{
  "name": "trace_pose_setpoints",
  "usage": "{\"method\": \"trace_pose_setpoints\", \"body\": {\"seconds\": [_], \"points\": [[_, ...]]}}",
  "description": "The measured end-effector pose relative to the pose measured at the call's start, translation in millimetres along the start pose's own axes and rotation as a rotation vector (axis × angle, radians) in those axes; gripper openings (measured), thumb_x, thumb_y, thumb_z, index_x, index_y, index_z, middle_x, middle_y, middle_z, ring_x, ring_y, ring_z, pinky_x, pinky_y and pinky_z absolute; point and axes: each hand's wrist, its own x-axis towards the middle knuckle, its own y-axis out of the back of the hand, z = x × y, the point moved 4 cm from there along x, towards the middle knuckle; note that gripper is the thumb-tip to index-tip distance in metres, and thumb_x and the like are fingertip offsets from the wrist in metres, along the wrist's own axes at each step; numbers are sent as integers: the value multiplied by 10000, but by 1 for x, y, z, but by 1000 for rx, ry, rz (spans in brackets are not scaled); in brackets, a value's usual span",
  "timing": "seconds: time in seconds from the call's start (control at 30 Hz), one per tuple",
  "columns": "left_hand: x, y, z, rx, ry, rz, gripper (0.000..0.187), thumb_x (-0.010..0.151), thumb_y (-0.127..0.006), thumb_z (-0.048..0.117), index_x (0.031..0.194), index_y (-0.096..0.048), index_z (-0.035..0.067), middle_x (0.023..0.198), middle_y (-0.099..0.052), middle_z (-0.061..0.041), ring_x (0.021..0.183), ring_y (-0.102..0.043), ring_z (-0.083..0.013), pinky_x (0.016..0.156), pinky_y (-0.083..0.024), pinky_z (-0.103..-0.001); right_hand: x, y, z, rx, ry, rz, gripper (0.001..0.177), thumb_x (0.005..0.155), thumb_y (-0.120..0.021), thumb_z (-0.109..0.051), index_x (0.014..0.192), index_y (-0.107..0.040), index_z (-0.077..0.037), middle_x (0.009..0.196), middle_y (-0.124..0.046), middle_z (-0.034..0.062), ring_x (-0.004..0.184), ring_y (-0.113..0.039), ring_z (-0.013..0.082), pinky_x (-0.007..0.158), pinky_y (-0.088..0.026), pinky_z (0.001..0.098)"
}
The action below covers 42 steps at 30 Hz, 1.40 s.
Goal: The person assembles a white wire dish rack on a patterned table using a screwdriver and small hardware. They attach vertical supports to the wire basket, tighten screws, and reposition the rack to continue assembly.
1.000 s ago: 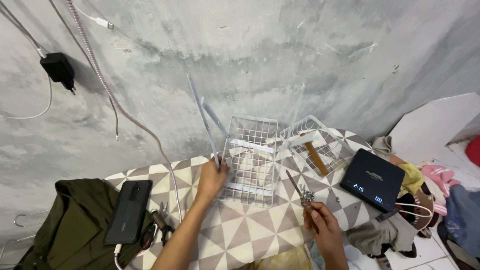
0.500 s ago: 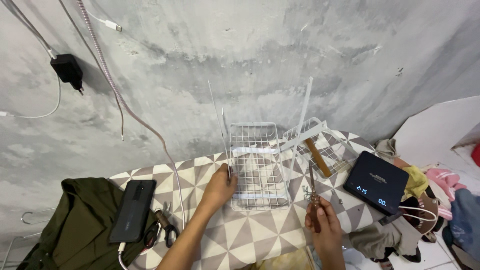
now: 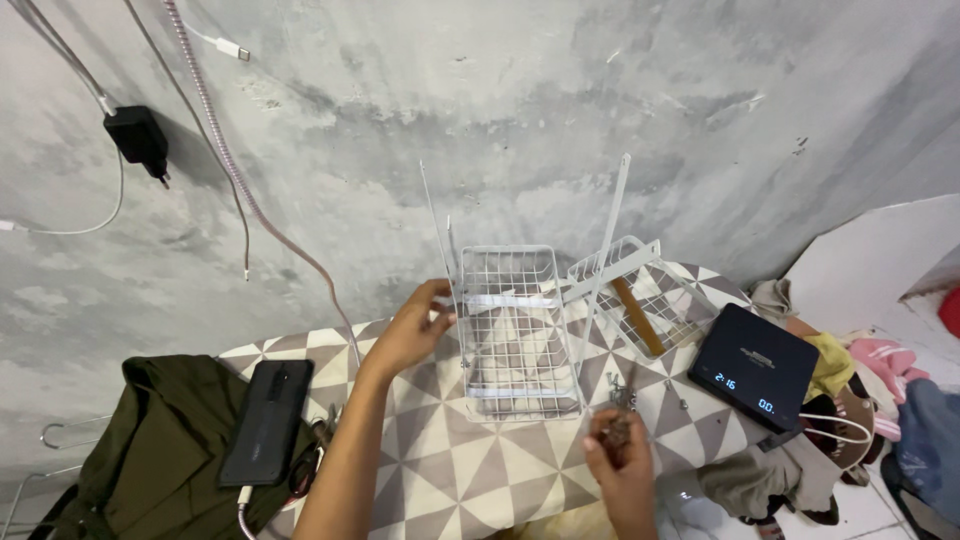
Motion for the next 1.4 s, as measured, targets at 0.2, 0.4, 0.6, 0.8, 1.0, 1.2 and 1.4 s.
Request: {"method": "trace_pose_setpoints", "body": {"seconds": [0.2, 0.4, 0.6, 0.8, 1.0, 1.2, 1.4], "points": [[38, -7, -7, 339, -196, -11, 644, 752, -792, 14, 1343, -570, 142, 1509, -488, -112, 1420, -414, -355, 1134, -350, -477, 1, -63, -28, -391, -28, -219, 465, 821, -784, -9, 1251, -625, -87, 885, -657, 8, 604, -509, 67, 504, -404, 238], [56, -10, -13, 504, -260, -125, 338, 741, -809, 59, 1049, -679, 106, 1472, -567, -52, 1451, -414, -269, 1185, -293, -486, 3, -89, -46, -563, 257, -239, 274, 833, -758, -39, 1077, -633, -30, 965, -674, 89, 740, -707, 207, 609, -551, 322], [48, -1, -15, 517, -411, -66, 272, 746, -770, 48, 1008, -706, 80, 1206, -705, -88, 1331, -553, -274, 1200, -316, -485, 16, -71, -33, -694, 196, -238, 212, 811, -753, -32, 994, -647, -14, 860, -644, 109, 675, -642, 250, 594, -490, 355], [27, 11, -16, 555, -421, -38, 284, 744, -794, 115, 1007, -698, 66, 1045, -698, -77, 1116, -638, -279, 1180, -363, -469, 35, -51, -36, -720, 5, -248, 183, 855, -760, -69, 1013, -676, -31, 846, -631, 78, 640, -629, 192, 588, -493, 344], [-2, 16, -2, 741, -441, 73, 275, 742, -802, 174, 993, -710, 105, 976, -695, -37, 1048, -642, -232, 998, -407, -511, 57, -40, -50, -638, 179, -228, 318, 801, -748, 3, 1103, -649, -12, 1184, -667, 59, 811, -698, 137, 697, -547, 258], [-19, 10, 13, 771, -454, 128, 213, 762, -781, 179, 951, -698, 124, 930, -686, -9, 975, -631, -221, 873, -413, -460, 66, -33, -44, -572, 185, -124, 391, 792, -700, 69, 1172, -644, -9, 1363, -613, 37, 835, -650, 103, 686, -520, 238], [-34, -3, 23, 756, -426, 132, 173, 775, -768, 172, 918, -682, 129, 919, -680, -5, 932, -622, -215, 847, -392, -446, 58, -19, -41, -483, 147, 26, 370, 825, -685, 78, 1190, -657, 24, 1370, -575, 45, 725, -554, 46, 604, -457, 207]]}}
